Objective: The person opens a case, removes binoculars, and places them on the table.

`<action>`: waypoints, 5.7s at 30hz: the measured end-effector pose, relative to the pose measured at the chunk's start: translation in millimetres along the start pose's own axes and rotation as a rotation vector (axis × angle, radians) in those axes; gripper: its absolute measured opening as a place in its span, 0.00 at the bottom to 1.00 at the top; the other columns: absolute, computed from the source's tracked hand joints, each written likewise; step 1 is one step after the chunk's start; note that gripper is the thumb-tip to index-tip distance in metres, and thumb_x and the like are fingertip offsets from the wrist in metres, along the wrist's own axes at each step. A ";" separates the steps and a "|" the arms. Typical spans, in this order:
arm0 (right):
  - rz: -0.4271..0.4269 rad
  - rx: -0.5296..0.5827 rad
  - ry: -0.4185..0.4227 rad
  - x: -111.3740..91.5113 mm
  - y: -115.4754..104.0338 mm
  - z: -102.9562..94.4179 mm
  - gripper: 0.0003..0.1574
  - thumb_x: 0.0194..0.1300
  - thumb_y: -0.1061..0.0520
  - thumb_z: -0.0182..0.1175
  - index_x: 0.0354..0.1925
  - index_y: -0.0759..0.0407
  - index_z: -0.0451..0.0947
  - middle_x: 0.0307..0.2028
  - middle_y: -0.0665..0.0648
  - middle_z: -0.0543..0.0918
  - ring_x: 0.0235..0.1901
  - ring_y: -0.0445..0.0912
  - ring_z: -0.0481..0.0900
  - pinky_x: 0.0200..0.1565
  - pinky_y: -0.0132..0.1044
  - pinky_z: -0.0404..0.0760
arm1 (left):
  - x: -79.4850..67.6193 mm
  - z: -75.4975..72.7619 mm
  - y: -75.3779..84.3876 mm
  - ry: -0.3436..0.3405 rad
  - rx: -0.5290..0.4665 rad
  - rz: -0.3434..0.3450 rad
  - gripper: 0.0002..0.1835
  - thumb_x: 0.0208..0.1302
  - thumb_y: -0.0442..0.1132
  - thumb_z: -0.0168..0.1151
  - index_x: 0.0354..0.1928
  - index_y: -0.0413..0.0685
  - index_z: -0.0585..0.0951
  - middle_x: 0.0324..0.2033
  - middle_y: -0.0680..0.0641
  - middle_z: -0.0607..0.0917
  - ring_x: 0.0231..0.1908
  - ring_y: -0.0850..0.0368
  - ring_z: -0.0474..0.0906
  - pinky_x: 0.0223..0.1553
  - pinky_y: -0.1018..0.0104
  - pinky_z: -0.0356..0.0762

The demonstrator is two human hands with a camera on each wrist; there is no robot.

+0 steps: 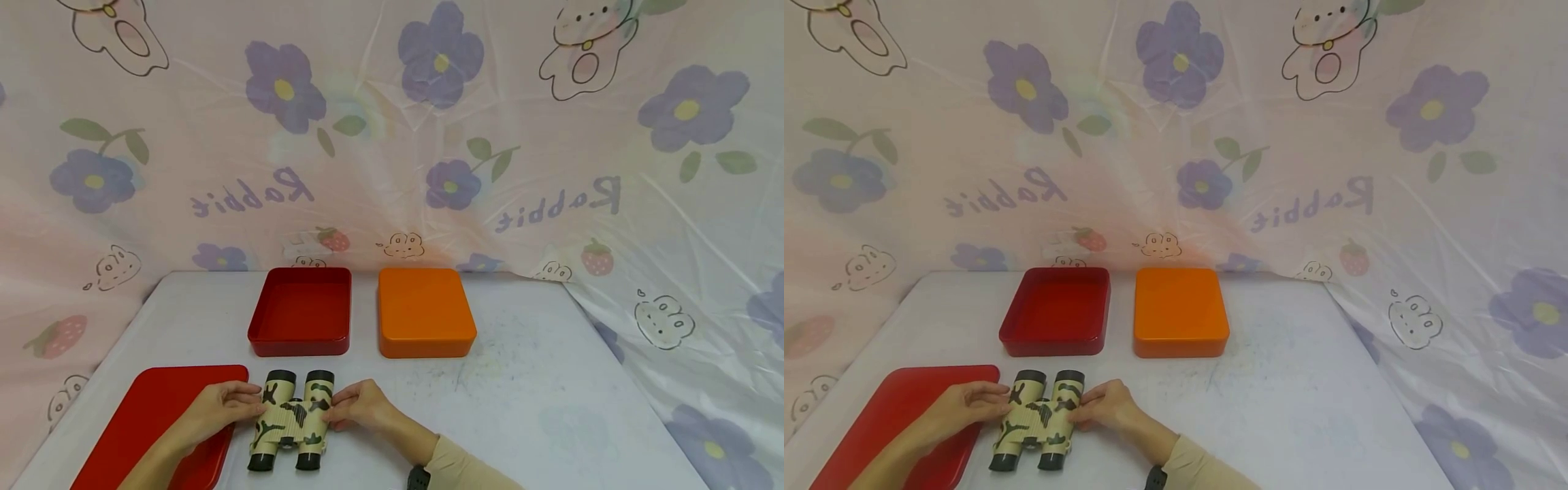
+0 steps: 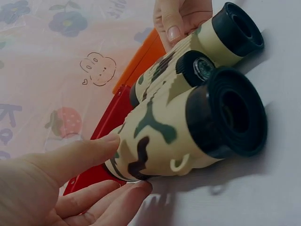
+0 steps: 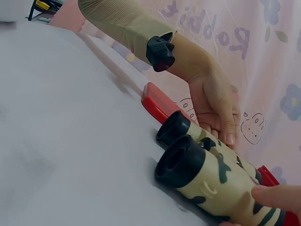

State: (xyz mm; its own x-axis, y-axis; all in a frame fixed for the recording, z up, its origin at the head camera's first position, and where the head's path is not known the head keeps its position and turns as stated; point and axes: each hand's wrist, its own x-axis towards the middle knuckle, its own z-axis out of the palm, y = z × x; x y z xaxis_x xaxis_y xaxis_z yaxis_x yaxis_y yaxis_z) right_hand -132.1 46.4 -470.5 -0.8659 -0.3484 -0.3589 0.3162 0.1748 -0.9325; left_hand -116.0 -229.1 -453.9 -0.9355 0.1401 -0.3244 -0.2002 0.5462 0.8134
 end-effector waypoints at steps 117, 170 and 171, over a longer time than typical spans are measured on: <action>-0.305 -0.100 0.323 -31.1 -84.4 -162.2 0.28 0.71 0.57 0.53 0.61 0.76 0.68 0.53 0.71 0.80 0.37 0.33 0.83 0.50 0.38 0.85 | 74.9 73.5 164.7 0.010 -0.286 0.400 0.18 0.70 0.38 0.56 0.57 0.37 0.76 0.54 0.34 0.82 0.53 0.44 0.83 0.55 0.61 0.80; -0.197 0.093 0.655 -3.1 -52.8 -234.6 0.27 0.71 0.57 0.52 0.60 0.76 0.68 0.29 0.42 0.84 0.29 0.29 0.82 0.46 0.30 0.85 | 138.6 130.1 166.8 0.355 -0.516 0.180 0.18 0.70 0.36 0.51 0.58 0.36 0.76 0.59 0.36 0.78 0.61 0.42 0.75 0.65 0.51 0.73; -0.191 0.089 0.659 -1.5 -51.2 -235.2 0.26 0.71 0.58 0.52 0.60 0.76 0.68 0.31 0.44 0.85 0.30 0.30 0.83 0.46 0.30 0.85 | 139.7 131.0 166.6 0.362 -0.517 0.178 0.18 0.70 0.35 0.51 0.58 0.36 0.76 0.59 0.36 0.78 0.61 0.42 0.75 0.65 0.51 0.73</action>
State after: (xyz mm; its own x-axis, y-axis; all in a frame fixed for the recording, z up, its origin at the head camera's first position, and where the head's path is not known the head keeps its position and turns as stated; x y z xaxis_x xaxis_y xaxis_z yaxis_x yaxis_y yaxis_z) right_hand -238.1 254.5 -412.5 -0.9556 0.2715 -0.1146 0.1410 0.0798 -0.9868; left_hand -242.0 -10.3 -427.0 -0.9881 -0.1439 -0.0537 -0.0629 0.0602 0.9962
